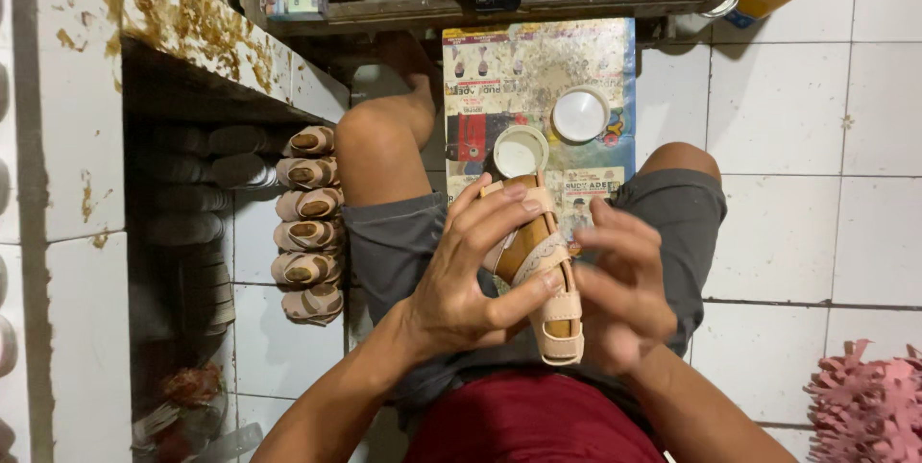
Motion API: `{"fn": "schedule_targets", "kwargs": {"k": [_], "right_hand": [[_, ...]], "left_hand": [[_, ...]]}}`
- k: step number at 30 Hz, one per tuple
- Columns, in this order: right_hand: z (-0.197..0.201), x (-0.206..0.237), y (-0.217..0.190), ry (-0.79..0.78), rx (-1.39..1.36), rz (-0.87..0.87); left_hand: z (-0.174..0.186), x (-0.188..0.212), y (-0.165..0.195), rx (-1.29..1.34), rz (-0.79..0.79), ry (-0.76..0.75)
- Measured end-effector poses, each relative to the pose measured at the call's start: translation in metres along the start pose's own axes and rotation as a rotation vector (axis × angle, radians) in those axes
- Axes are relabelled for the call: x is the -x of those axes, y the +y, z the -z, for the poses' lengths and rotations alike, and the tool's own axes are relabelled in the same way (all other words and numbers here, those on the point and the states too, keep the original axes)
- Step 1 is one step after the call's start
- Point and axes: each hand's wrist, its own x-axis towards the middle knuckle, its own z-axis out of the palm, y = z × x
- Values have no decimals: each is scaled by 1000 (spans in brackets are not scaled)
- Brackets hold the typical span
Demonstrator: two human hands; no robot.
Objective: The person sits on the floor holding a small strappy sandal and repeatedly presses and rubs the straps and sole edges with their fingers. They occasionally dip a finger into a small bowl of liquid on the work board and continue rubbing the sandal, and briefly reach toward a shelf of finished sandals.
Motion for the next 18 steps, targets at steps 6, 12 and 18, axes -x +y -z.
{"fn": "schedule_targets", "kwargs": {"k": [6, 12, 18], "right_hand": [[-4, -4, 1, 45, -107, 67], [-2, -4, 4, -71, -70, -166], [1, -10, 7, -42, -4, -240]], "left_hand": [[-6, 1, -3, 42, 59, 25], [-13, 0, -6, 110, 113, 21], [-17, -1, -7, 130, 145, 45]]}}
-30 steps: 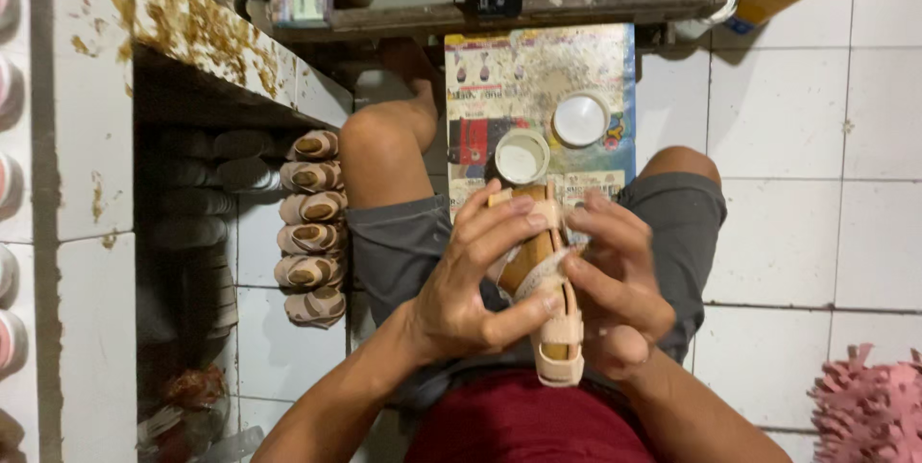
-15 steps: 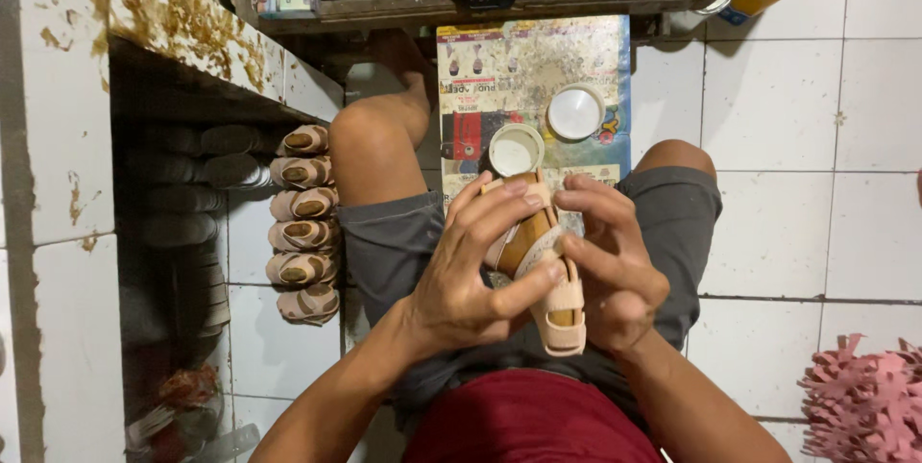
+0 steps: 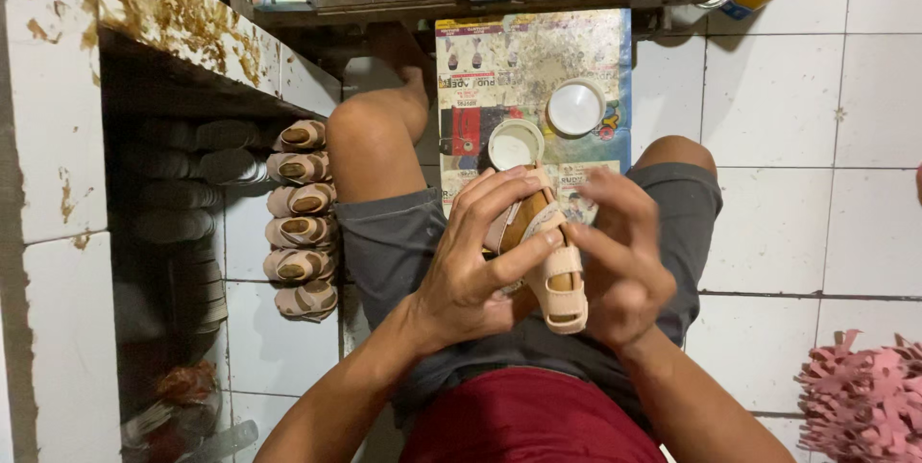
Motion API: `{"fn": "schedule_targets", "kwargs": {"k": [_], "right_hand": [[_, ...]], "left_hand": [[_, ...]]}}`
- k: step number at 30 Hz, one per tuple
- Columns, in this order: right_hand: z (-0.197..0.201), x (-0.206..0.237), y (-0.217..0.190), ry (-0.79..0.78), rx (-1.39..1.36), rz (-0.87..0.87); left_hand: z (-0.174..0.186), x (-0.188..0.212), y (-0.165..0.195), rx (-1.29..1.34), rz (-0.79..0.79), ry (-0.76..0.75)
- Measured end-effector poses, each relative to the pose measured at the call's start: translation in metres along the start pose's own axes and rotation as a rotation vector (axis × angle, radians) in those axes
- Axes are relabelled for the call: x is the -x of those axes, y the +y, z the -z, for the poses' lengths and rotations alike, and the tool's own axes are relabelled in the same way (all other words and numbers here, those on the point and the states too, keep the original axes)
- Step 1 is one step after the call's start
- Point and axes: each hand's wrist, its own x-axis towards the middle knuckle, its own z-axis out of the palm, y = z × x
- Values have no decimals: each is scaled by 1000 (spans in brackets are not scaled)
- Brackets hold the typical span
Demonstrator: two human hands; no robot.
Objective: The person sits on the floor holding a small strappy sandal and repeatedly presses and rubs the straps and sole edges with their fingers. They occasionally dip a finger into a small bowl of liquid on the work board and continue rubbing the sandal, and briefly reach toward a shelf of finished sandals.
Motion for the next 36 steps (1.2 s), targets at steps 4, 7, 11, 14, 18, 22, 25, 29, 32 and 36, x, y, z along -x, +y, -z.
{"fn": "schedule_targets", "kwargs": {"k": [4, 7, 11, 14, 18, 22, 25, 29, 32, 36], "right_hand": [[6, 0, 2, 97, 346, 406], [10, 1, 4, 145, 488, 452], [9, 0, 5, 165, 377, 425], [4, -4, 7, 152, 336, 428], [-2, -6, 13, 267, 263, 407], [-6, 1, 16, 104, 148, 296], [-6, 9, 14, -30, -119, 108], [1, 7, 29, -86, -297, -140], [5, -12, 74, -390, 123, -360], [-20, -27, 153, -755, 755, -192]], "left_hand": [[0, 1, -3, 12, 31, -11], [-1, 3, -3, 29, 64, -26], [-1, 4, -7, 19, 66, -36], [-1, 5, -9, 15, 52, -38], [-1, 5, -11, 9, 65, -43], [-3, 6, -15, 34, 88, -26], [-1, 11, -23, 35, 97, -21], [9, 21, -43, 22, 140, 22], [21, 33, -56, -14, 186, 124], [35, 49, -57, -82, 224, 258]]}}
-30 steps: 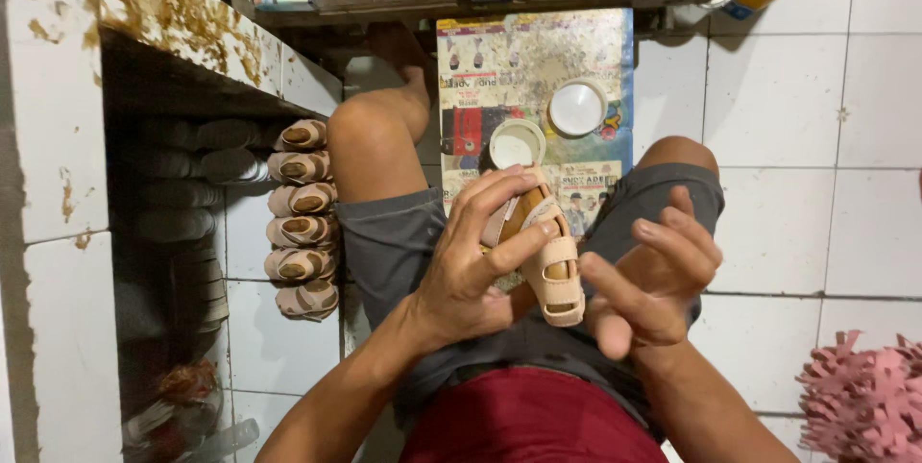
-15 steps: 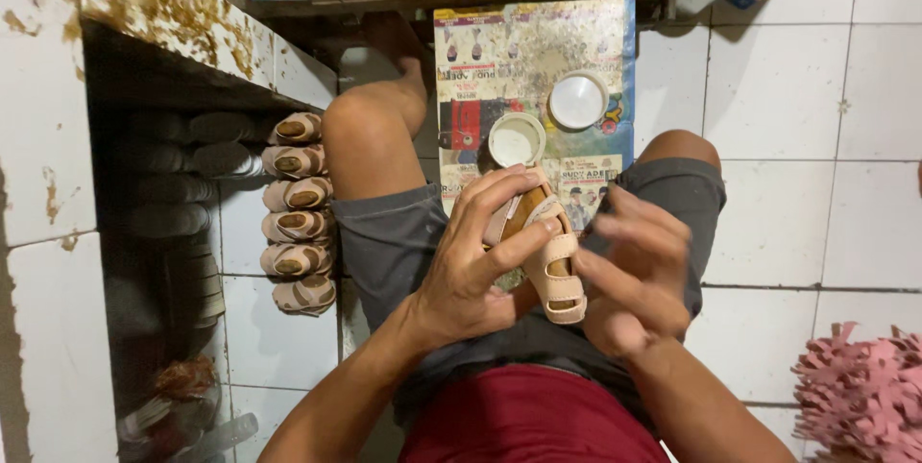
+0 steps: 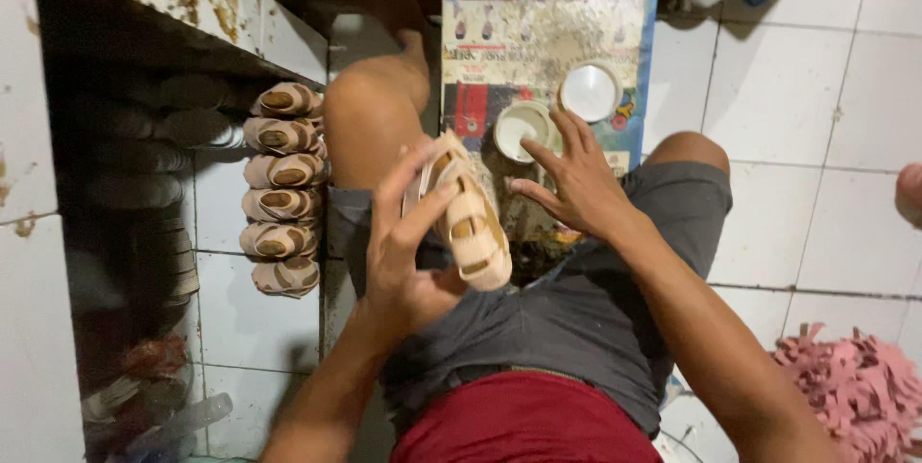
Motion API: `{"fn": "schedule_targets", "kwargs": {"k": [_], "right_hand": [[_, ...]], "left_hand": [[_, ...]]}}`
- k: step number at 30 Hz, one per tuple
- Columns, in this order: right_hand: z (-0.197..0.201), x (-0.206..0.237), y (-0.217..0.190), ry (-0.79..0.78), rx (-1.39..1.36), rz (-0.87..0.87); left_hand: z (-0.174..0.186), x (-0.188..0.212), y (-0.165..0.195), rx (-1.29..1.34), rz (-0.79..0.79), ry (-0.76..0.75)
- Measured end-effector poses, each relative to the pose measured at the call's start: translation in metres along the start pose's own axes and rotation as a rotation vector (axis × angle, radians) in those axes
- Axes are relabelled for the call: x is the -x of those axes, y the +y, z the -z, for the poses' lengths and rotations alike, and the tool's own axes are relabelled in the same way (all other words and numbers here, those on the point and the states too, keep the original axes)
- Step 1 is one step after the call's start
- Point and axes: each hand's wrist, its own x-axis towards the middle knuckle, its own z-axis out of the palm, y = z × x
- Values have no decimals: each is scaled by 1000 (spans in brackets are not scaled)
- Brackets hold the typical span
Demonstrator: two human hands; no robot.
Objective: The person sits on the floor holding a small strappy sandal and repeatedly presses and rubs the straps and sole edges with their fingers. They occasionally dip a finger into a small bowl of liquid on the work board and continue rubbing the sandal, and briefly reach toward a shelf of finished sandals.
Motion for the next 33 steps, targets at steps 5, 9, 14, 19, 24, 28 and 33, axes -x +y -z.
{"fn": "schedule_targets", "kwargs": {"k": [5, 9, 14, 19, 24, 28, 33], "right_hand": [[-34, -28, 31, 104, 281, 124], [-24, -22, 41, 231, 119, 277], [21, 2, -7, 161, -225, 44], [36, 57, -100, 518, -979, 124], [31, 60, -126, 560, -1122, 277], [30, 59, -120, 766, -926, 294], [30, 78, -103, 829, -798, 353]], "left_hand": [[16, 3, -3, -24, -22, -17], [17, 2, -5, 111, 170, 17], [17, -4, -9, 1, -25, 8], [2, -16, 6, 29, -73, -35], [-13, -23, 28, 40, -71, -91], [-12, -24, 42, 52, -82, -134], [-17, -25, 56, 105, -6, -200]]}}
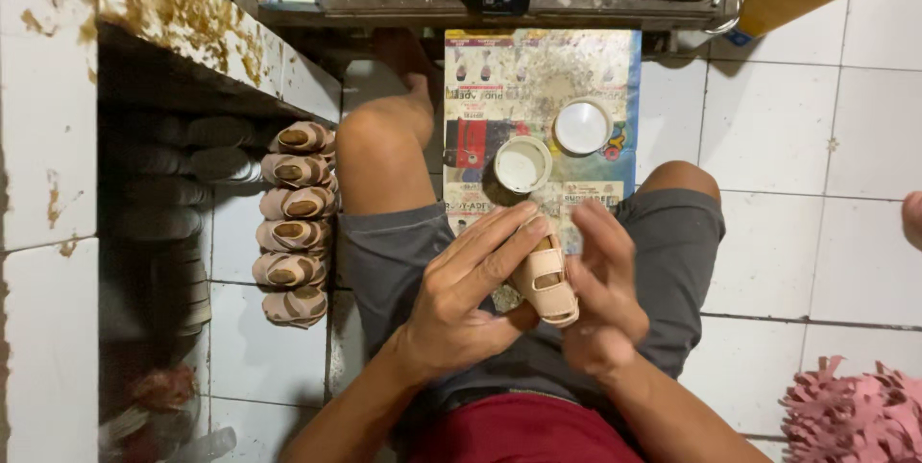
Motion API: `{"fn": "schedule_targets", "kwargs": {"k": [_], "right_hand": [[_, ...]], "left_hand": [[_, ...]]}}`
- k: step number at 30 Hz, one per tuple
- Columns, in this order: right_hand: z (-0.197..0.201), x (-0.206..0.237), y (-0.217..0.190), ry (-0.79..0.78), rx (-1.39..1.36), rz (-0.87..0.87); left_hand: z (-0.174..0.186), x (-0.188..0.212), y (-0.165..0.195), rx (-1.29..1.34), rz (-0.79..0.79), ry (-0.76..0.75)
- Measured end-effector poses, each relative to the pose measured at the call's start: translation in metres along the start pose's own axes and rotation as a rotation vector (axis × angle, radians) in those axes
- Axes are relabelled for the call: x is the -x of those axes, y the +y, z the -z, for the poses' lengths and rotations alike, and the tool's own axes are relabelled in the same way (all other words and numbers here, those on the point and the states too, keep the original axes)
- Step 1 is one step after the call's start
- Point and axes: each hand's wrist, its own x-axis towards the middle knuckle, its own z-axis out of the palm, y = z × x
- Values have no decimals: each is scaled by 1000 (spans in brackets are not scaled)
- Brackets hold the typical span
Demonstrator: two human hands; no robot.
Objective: The person sits on the floor holding a small strappy sandal and repeatedly presses and rubs the straps and sole edges with their fingers. They occasionally dip a finger into a small bowl of liquid on the work board and continue rubbing the sandal, and briefly reach toward a shelf of finished sandals.
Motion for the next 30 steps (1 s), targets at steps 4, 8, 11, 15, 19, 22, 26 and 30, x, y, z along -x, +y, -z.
{"fn": "schedule_targets", "kwargs": {"k": [4, 8, 11, 15, 19, 22, 26, 30], "right_hand": [[13, 3, 2, -54, 107, -157], [14, -1, 1, 14, 60, 51], [15, 0, -2, -26, 73, -85], [22, 6, -5, -10, 107, 56], [28, 9, -3, 0, 156, -56], [28, 6, -1, -6, 64, 50], [28, 2, -3, 26, 27, 33], [28, 2, -8, 7, 11, 97]], "left_hand": [[-2, 1, 7, 66, 47, -75], [-6, 3, 14, 138, 114, -103], [-6, 3, 17, 189, 244, -165], [-9, 3, 22, 261, 244, -188], [-13, 2, 27, 309, 357, -247], [-16, 0, 30, 455, 501, -286], [-15, 0, 34, 537, 614, -324], [-17, 1, 32, 598, 618, -350]]}}
